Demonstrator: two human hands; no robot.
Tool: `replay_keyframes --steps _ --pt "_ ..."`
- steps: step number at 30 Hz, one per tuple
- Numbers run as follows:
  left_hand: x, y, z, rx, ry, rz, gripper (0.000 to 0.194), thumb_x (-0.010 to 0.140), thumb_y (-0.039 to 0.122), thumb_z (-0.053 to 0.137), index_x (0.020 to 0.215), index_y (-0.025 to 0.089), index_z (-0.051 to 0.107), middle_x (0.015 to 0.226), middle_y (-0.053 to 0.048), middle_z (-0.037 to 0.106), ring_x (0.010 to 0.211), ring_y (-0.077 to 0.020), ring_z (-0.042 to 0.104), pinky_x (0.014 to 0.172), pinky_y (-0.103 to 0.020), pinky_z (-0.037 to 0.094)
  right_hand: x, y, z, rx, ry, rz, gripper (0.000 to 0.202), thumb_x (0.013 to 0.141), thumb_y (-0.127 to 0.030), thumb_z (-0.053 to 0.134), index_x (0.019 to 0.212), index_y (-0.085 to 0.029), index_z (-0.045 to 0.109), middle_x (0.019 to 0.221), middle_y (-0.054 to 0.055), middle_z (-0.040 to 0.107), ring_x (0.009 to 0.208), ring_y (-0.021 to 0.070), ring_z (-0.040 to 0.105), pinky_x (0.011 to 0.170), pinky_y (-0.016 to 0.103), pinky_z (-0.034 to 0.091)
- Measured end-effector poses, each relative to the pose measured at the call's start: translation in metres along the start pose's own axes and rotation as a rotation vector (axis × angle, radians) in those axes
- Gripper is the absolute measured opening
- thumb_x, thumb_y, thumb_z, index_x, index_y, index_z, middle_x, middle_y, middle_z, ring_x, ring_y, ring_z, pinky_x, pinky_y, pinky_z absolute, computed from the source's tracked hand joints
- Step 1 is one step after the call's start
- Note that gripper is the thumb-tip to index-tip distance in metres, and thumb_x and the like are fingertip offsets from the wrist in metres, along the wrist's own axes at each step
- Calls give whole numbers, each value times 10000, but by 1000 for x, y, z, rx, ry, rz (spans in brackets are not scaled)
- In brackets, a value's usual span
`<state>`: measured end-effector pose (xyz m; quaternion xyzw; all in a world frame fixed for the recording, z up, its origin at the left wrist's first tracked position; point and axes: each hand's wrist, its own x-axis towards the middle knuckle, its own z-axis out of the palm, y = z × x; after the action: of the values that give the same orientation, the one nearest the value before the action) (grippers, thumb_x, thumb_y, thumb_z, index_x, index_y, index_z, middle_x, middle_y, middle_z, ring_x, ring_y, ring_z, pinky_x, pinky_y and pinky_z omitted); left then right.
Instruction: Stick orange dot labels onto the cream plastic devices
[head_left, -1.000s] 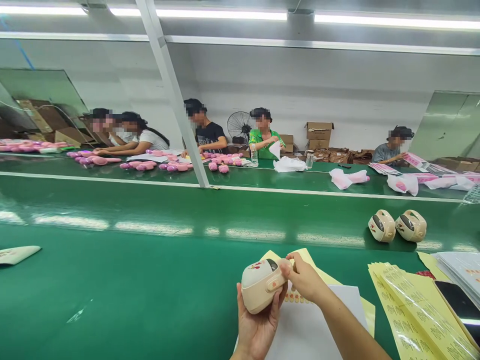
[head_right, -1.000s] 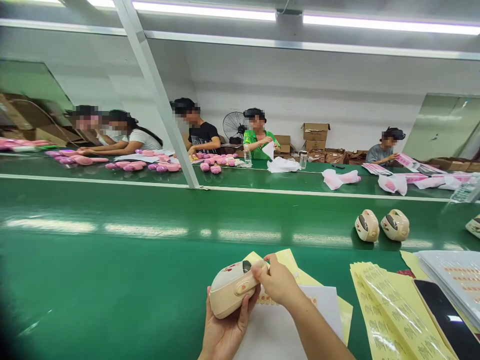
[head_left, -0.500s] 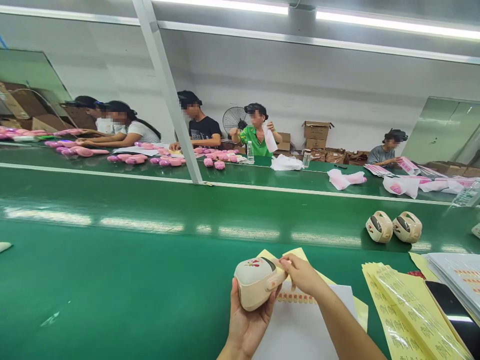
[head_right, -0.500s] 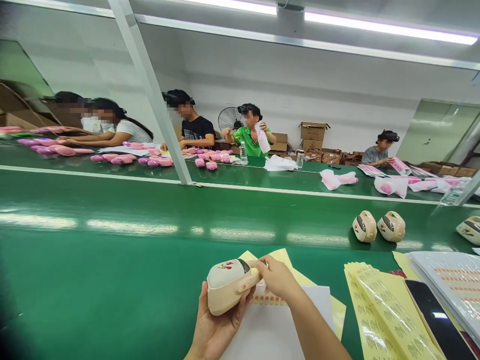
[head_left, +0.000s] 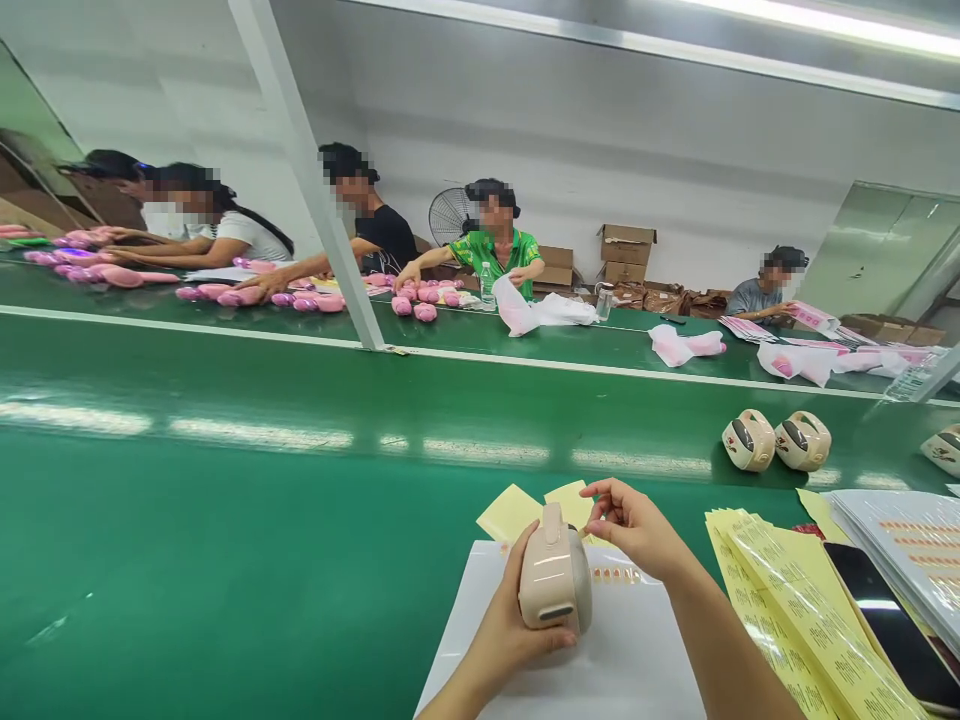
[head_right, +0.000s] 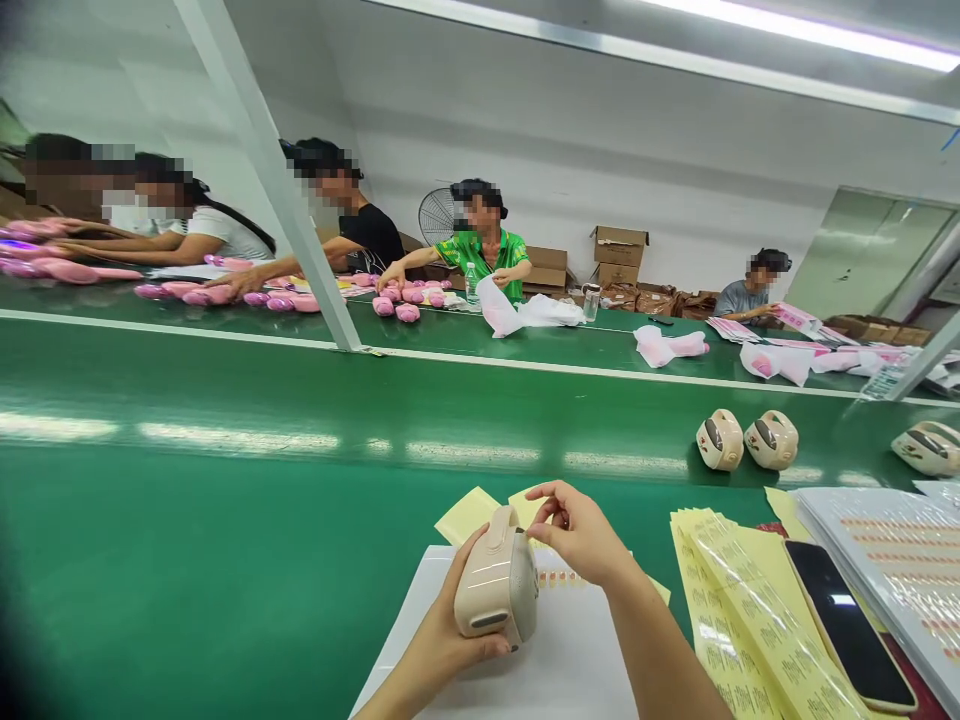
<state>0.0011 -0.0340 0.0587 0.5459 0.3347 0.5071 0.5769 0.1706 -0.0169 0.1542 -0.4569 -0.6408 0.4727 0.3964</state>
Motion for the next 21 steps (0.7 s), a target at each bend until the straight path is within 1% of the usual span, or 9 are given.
replay_keyframes --steps 3,6,9,12,15,17,21 --pt "-1 -1 -2 187 -40 21 1101 371 330 826 1308 273 249 1296 -118 374 1105 -350 422 922 -443 332 -5 -5 6 -68 -56 28 301 682 -155 537 982 -175 525 729 -25 513 540 48 390 537 183 333" --pt "-3 2 -1 321 -93 65 1034 336 235 837 1253 283 362 1227 -99 447 1079 -354 441 919 -454 336 -11 -9 8 -200 -112 42 283 695 -136 519 970 -202 532 761 -26 535 577 59 429 559 183 345" --pt "-4 4 0 349 -108 93 997 331 185 831 1221 291 395 1184 -92 468 1053 -353 455 908 -483 344 -16 -11 7 -327 -128 27 271 709 -131 503 961 -222 545 781 -24 557 628 78 458 592 191 351" --pt "-6 5 1 363 -115 81 982 346 186 828 1217 294 389 1172 -91 466 1024 -343 473 889 -487 366 -19 -13 2 -416 -112 22 273 721 -141 495 974 -225 554 823 -14 574 648 87 464 602 200 343" --pt "-6 6 1 390 -130 98 982 332 183 834 1204 314 400 1185 -81 460 1029 -343 468 897 -486 361 -21 -15 -1 -448 -140 32 291 724 -134 482 988 -227 560 844 -10 586 672 96 478 613 206 342" --pt "-6 7 1 398 -137 116 983 320 167 834 1194 326 416 1192 -73 464 1044 -350 455 911 -493 345 -23 -16 -2 -463 -163 20 317 717 -115 472 996 -235 561 844 -11 593 727 112 494 636 211 345" --pt "-7 10 2 360 -130 104 955 314 167 832 1174 330 452 1191 -75 481 1067 -365 437 919 -509 331 -26 -17 0 -476 -177 1 320 711 -108 462 986 -238 559 844 -13 601 799 135 507 648 217 349"
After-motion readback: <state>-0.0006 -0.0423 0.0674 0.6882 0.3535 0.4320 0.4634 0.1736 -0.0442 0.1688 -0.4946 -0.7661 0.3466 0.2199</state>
